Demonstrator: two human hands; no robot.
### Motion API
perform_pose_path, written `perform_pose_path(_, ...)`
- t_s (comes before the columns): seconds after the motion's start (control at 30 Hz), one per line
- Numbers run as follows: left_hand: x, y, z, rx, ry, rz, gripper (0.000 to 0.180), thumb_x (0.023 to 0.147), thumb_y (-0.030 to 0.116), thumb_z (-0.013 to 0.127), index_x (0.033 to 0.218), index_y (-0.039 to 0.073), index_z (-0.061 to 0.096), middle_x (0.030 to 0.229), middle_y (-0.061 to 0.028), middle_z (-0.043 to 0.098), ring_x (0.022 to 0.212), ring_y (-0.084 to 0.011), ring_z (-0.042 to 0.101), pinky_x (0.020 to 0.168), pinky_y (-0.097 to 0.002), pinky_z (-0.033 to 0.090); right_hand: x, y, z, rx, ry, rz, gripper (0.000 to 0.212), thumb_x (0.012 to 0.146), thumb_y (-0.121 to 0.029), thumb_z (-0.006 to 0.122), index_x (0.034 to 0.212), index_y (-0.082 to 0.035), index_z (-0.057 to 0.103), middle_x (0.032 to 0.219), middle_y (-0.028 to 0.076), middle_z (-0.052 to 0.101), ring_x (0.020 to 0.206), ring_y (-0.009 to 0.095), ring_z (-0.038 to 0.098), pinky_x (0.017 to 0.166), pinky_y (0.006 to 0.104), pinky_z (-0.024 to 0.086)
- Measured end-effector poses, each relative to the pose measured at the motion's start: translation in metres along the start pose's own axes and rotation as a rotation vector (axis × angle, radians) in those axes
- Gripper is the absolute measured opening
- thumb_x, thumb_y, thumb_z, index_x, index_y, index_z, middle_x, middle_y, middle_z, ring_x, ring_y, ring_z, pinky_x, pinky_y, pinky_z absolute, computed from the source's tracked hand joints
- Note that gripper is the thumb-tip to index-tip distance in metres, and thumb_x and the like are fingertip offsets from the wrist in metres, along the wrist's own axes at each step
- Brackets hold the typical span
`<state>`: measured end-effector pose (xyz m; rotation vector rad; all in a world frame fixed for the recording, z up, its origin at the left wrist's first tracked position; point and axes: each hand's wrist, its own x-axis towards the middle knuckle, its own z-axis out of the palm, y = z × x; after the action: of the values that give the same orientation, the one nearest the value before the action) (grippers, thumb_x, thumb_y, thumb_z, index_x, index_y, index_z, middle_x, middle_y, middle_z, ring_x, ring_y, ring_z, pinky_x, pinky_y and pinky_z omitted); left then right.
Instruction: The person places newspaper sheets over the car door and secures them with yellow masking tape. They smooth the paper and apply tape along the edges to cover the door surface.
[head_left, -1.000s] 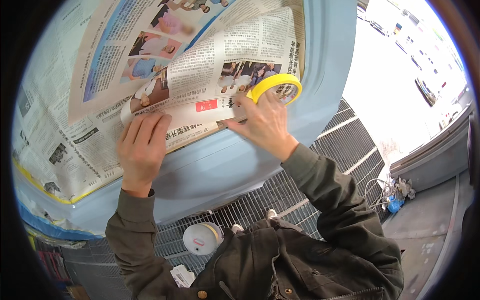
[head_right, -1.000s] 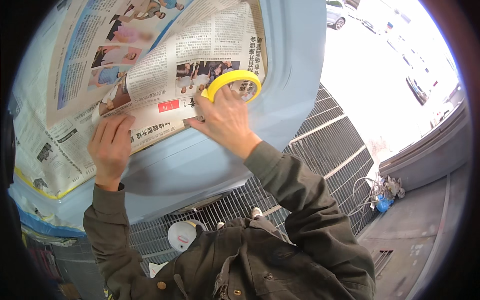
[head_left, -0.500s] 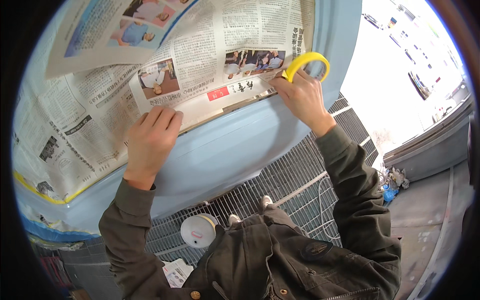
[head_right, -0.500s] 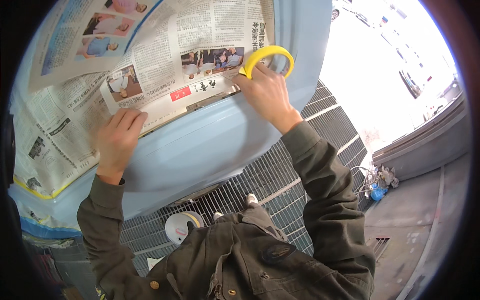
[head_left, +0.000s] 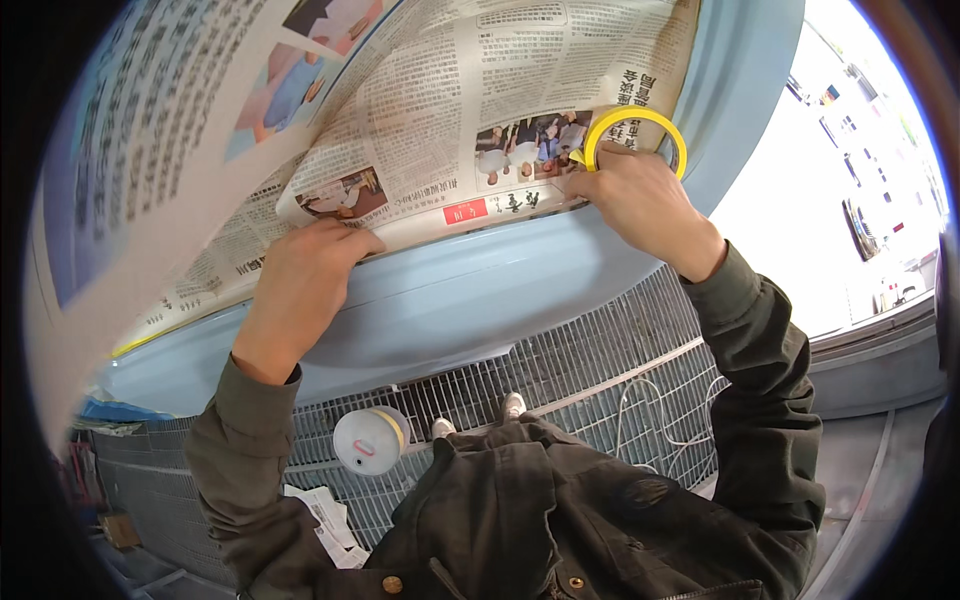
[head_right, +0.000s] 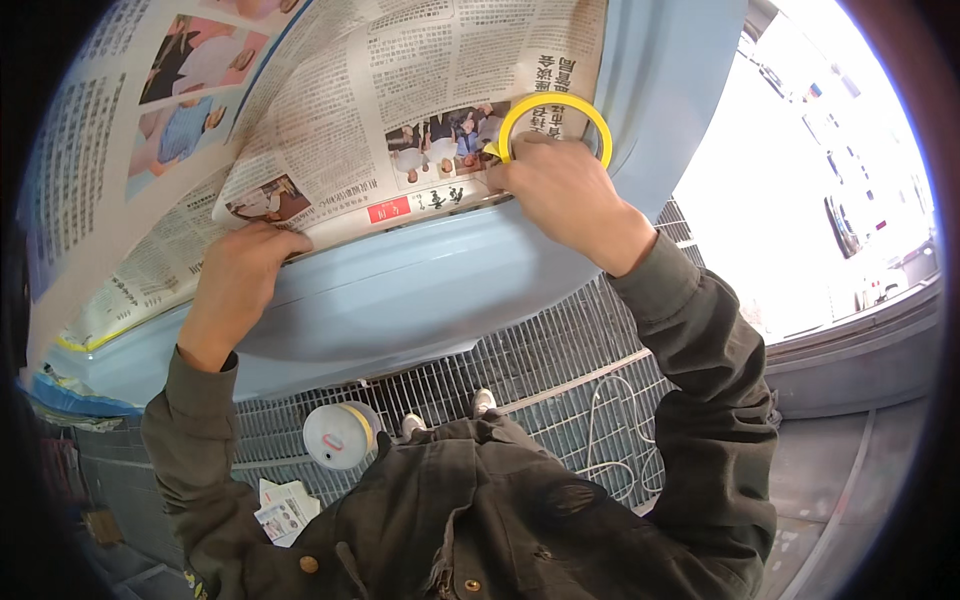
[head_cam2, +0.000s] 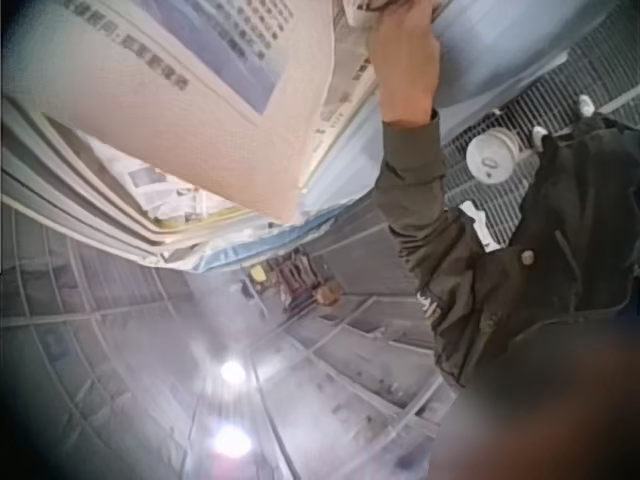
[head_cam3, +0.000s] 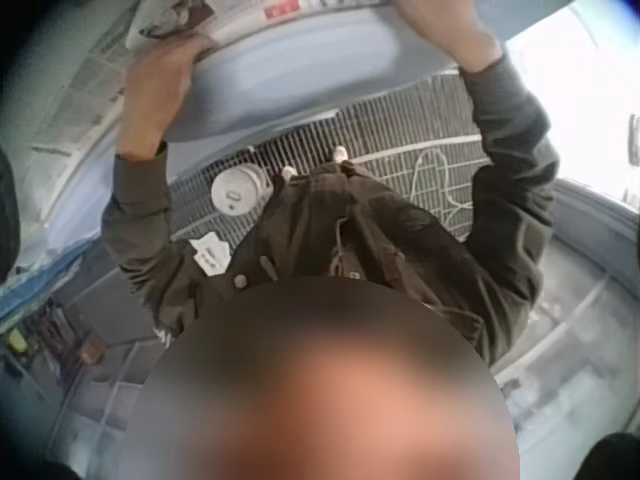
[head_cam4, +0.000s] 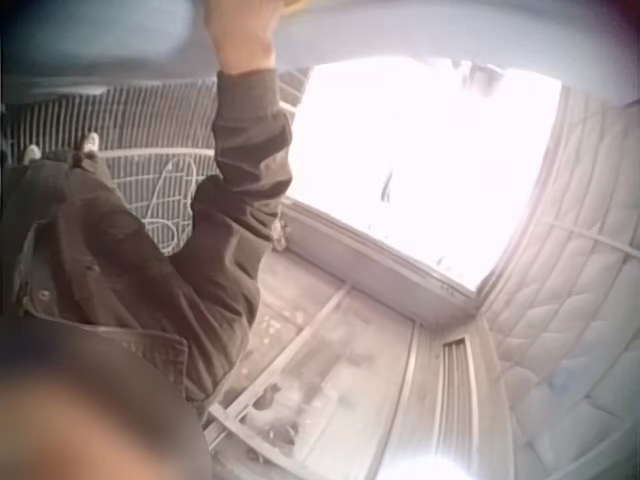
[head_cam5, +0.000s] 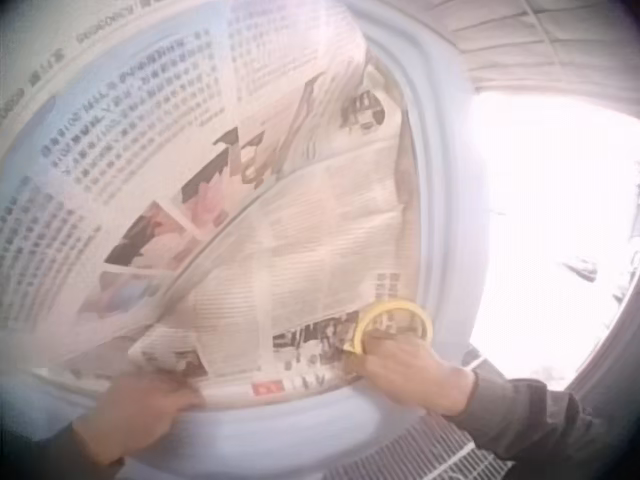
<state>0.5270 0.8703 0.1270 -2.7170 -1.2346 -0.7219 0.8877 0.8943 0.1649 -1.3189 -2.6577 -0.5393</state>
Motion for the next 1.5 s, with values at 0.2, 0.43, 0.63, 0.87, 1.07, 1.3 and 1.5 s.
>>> perform_pose_path(0.2, 0.003, 0.003, -0.001, -0.142, -0.033, -0.138, 0.019, 0.083, -0.006, 0.065, 0.094, 0.003, 0.076, 0.091, -0.0120, 0.070, 0.085, -0.0332, 0.067, 0.078, -0.0423, 0.054, 0.002, 0.002, 0.001, -0.005, -0.041, -0.044, 0.029, 0.079, 0.000, 0.065, 0.099, -0.013, 0.080, 0.081, 0.008, 0.063, 0.087, 0.024, 0.066, 0.072, 0.0386, 0.056)
perform_pose_path(0.43, 0.014, -0.004, -0.015, -0.194, -0.145, -0.142, 0.021, 0.080, -0.005, 0.067, 0.096, 0.002, 0.078, 0.087, -0.0134, 0.070, 0.083, -0.0333, 0.068, 0.076, -0.0397, 0.053, 0.001, 0.003, -0.005, 0.026, -0.073, -0.061, 0.025, 0.078, 0.001, 0.065, 0.095, -0.010, 0.079, 0.082, 0.009, 0.068, 0.093, 0.027, 0.068, 0.076, 0.0398, 0.058)
perform_pose_path(0.63, 0.023, -0.017, -0.025, -0.346, -0.297, -0.162, 0.025, 0.077, -0.007, 0.066, 0.098, 0.000, 0.079, 0.087, -0.0157, 0.074, 0.082, -0.0315, 0.070, 0.077, -0.0371, 0.055, 0.002, 0.003, -0.003, 0.012, -0.061, -0.068, 0.023, 0.078, 0.000, 0.065, 0.095, -0.008, 0.078, 0.082, 0.010, 0.068, 0.094, 0.027, 0.068, 0.078, 0.0388, 0.059)
perform_pose_path(0.87, 0.024, -0.024, -0.032, -0.349, -0.387, -0.220, 0.030, 0.075, -0.009, 0.066, 0.101, -0.002, 0.079, 0.093, -0.0161, 0.078, 0.080, -0.0275, 0.072, 0.078, -0.0340, 0.057, 0.001, 0.000, -0.003, -0.008, -0.055, -0.082, 0.020, 0.079, -0.003, 0.066, 0.095, -0.007, 0.077, 0.082, 0.009, 0.068, 0.096, 0.025, 0.067, 0.076, 0.0380, 0.059)
perform_pose_path(1.07, 0.021, -0.028, -0.038, -0.358, -0.379, -0.208, 0.030, 0.076, -0.009, 0.067, 0.101, 0.001, 0.080, 0.092, -0.0150, 0.077, 0.084, -0.0253, 0.070, 0.079, -0.0341, 0.056, -0.001, -0.008, -0.001, -0.073, -0.027, -0.080, 0.014, 0.081, -0.008, 0.069, 0.093, -0.006, 0.075, 0.085, 0.010, 0.066, 0.096, 0.026, 0.066, 0.076, 0.0400, 0.058)
perform_pose_path(1.3, 0.009, -0.022, -0.027, -0.389, -0.245, -0.258, 0.027, 0.078, -0.010, 0.067, 0.100, 0.001, 0.080, 0.091, -0.0123, 0.076, 0.086, -0.0252, 0.069, 0.080, -0.0360, 0.056, -0.011, -0.006, -0.001, -0.053, -0.019, 0.002, 0.012, 0.087, -0.012, 0.071, 0.097, -0.008, 0.075, 0.092, 0.012, 0.065, 0.096, 0.027, 0.065, 0.077, 0.0413, 0.056)
perform_pose_path(1.5, 0.002, -0.025, -0.021, -0.306, -0.203, -0.165, 0.021, 0.079, -0.010, 0.067, 0.095, -0.002, 0.078, 0.088, -0.0149, 0.074, 0.084, -0.0294, 0.069, 0.079, -0.0375, 0.055, -0.007, -0.008, -0.002, -0.098, 0.009, -0.094, 0.023, 0.079, -0.001, 0.067, 0.099, -0.009, 0.076, 0.088, 0.009, 0.067, 0.097, 0.025, 0.068, 0.075, 0.0376, 0.061)
